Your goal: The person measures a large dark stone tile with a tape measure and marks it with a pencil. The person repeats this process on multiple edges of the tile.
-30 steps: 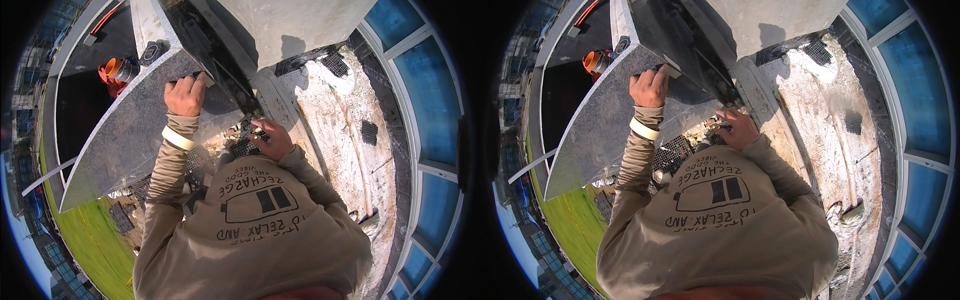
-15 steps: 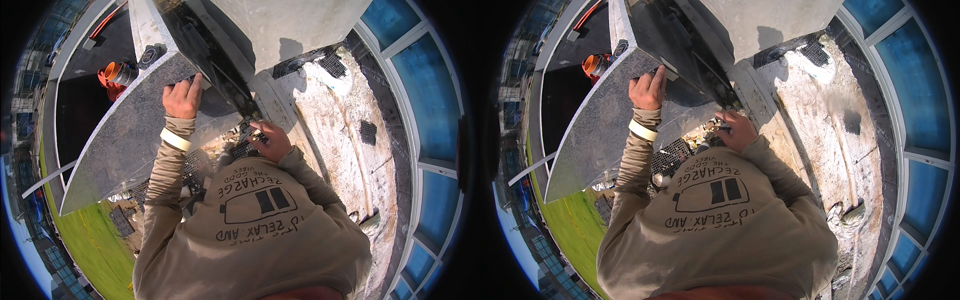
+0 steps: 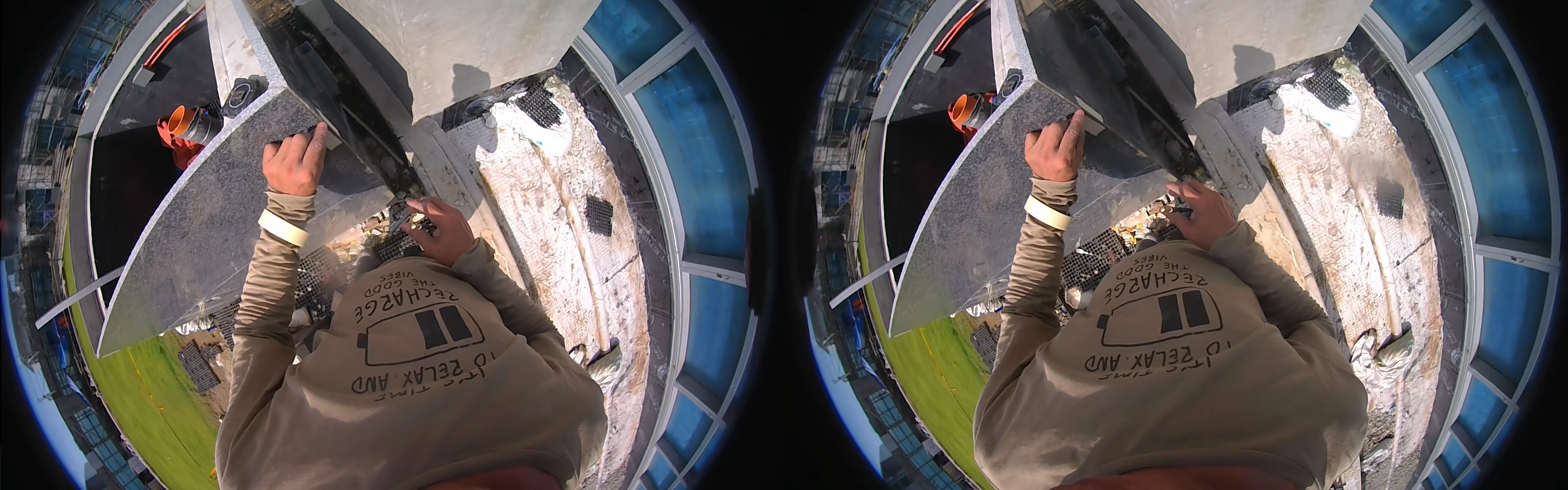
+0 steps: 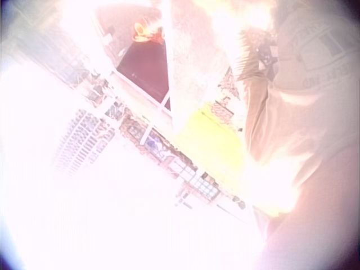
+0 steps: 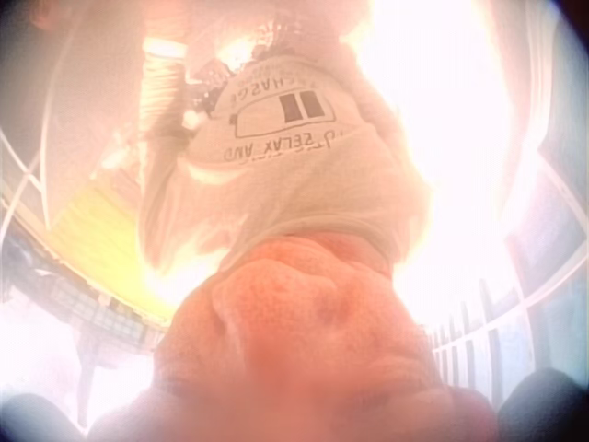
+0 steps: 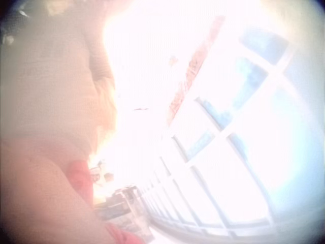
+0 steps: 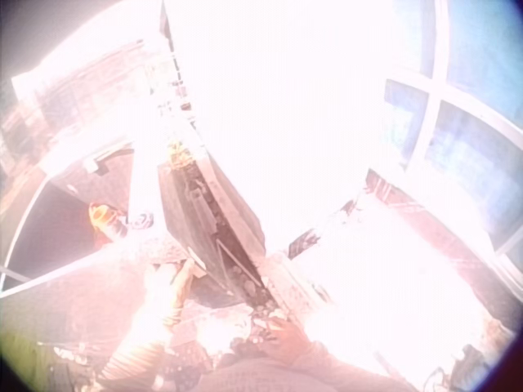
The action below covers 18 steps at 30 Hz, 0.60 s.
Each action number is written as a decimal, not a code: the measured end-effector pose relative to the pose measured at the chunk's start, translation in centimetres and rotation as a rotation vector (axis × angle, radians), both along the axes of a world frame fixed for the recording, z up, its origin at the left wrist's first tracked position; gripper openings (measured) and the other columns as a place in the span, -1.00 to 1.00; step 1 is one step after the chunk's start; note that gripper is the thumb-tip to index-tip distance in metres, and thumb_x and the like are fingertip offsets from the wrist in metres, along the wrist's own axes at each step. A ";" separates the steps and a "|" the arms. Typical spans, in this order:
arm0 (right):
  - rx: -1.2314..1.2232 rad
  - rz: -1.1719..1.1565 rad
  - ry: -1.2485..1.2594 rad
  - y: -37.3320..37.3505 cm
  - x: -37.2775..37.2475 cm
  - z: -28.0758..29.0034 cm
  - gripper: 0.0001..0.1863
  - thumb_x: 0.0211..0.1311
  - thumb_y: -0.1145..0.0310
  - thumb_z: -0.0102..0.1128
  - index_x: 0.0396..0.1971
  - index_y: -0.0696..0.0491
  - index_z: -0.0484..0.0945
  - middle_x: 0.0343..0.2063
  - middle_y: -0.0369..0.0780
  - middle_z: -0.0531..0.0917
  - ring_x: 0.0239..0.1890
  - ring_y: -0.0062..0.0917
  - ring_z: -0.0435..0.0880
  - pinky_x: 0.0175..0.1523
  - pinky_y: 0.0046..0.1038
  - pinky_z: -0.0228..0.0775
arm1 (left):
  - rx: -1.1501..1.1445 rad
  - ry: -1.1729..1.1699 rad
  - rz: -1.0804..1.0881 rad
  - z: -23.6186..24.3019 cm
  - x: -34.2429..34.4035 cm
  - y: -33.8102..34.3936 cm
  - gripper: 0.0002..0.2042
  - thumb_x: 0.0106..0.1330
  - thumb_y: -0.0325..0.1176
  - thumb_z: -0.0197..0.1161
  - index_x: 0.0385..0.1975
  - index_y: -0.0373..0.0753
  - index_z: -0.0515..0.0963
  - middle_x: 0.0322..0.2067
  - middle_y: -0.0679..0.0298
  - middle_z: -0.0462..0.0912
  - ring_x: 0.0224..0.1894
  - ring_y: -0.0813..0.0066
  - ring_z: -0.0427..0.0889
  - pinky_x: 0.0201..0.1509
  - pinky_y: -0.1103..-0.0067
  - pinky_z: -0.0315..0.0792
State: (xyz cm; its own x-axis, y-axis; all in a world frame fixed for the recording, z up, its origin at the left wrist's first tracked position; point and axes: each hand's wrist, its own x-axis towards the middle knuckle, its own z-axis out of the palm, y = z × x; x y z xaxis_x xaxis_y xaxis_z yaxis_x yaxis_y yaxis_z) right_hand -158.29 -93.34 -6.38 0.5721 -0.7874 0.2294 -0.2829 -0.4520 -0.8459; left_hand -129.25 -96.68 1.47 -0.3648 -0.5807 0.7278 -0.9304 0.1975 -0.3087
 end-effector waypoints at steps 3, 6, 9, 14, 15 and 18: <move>-0.014 0.000 -0.006 0.0 0.1 0.0 -0.53 0.15 0.31 0.36 0.04 0.16 0.52 -0.14 -0.03 0.62 -0.12 -0.18 0.65 -0.04 -0.30 0.49 | 0.008 -0.006 -0.003 0.0 0.0 0.0 -0.63 -0.01 -0.42 0.44 -0.12 -0.05 0.68 -0.57 0.45 0.41 -0.56 0.56 0.43 -0.43 0.53 0.18; -0.021 0.003 -0.011 0.0 0.2 0.0 -0.53 0.15 0.31 0.36 0.05 0.16 0.52 -0.13 -0.03 0.62 -0.12 -0.18 0.65 -0.04 -0.30 0.48 | 0.025 -0.012 -0.006 -0.1 0.1 0.0 -0.64 -0.01 -0.42 0.44 -0.14 -0.06 0.68 -0.57 0.45 0.40 -0.54 0.56 0.44 -0.43 0.53 0.18; -0.025 0.000 -0.011 -0.1 0.3 0.0 -0.53 0.15 0.31 0.36 0.05 0.16 0.52 -0.13 -0.03 0.62 -0.11 -0.17 0.65 -0.04 -0.30 0.48 | 0.035 -0.012 -0.011 -0.1 0.2 0.0 -0.66 -0.01 -0.42 0.44 -0.17 -0.07 0.68 -0.57 0.44 0.41 -0.54 0.55 0.44 -0.43 0.52 0.19; -0.033 -0.021 -0.014 0.1 0.2 0.0 -0.54 0.16 0.31 0.35 0.03 0.17 0.52 -0.12 -0.02 0.62 -0.12 -0.17 0.65 -0.05 -0.30 0.49 | 0.016 0.056 -0.110 0.5 0.4 0.1 -0.70 0.00 -0.44 0.44 -0.21 -0.08 0.68 -0.54 0.42 0.46 -0.56 0.52 0.43 -0.44 0.54 0.25; -0.022 -0.021 -0.003 0.2 0.2 0.0 -0.54 0.15 0.31 0.35 0.03 0.17 0.52 -0.12 -0.02 0.62 -0.12 -0.17 0.65 -0.05 -0.30 0.49 | 0.020 0.065 -0.085 0.6 0.3 0.2 -0.70 -0.01 -0.45 0.44 -0.21 -0.09 0.68 -0.54 0.42 0.47 -0.56 0.50 0.43 -0.45 0.54 0.26; -0.006 -0.014 -0.004 0.3 0.3 -0.2 -0.55 0.15 0.32 0.36 0.02 0.18 0.53 -0.11 -0.02 0.62 -0.12 -0.17 0.66 -0.06 -0.30 0.50 | 0.027 0.078 -0.034 1.3 0.0 0.4 -0.70 0.00 -0.46 0.43 -0.21 -0.10 0.68 -0.51 0.40 0.50 -0.56 0.47 0.43 -0.46 0.54 0.29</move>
State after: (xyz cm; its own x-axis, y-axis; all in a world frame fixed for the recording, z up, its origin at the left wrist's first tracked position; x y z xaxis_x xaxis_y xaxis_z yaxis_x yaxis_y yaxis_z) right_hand -158.04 -93.06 -6.57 0.5604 -0.7938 0.2364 -0.2859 -0.4533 -0.8443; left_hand -129.22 -96.23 2.75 -0.3281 -0.5887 0.7388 -0.9438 0.2372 -0.2301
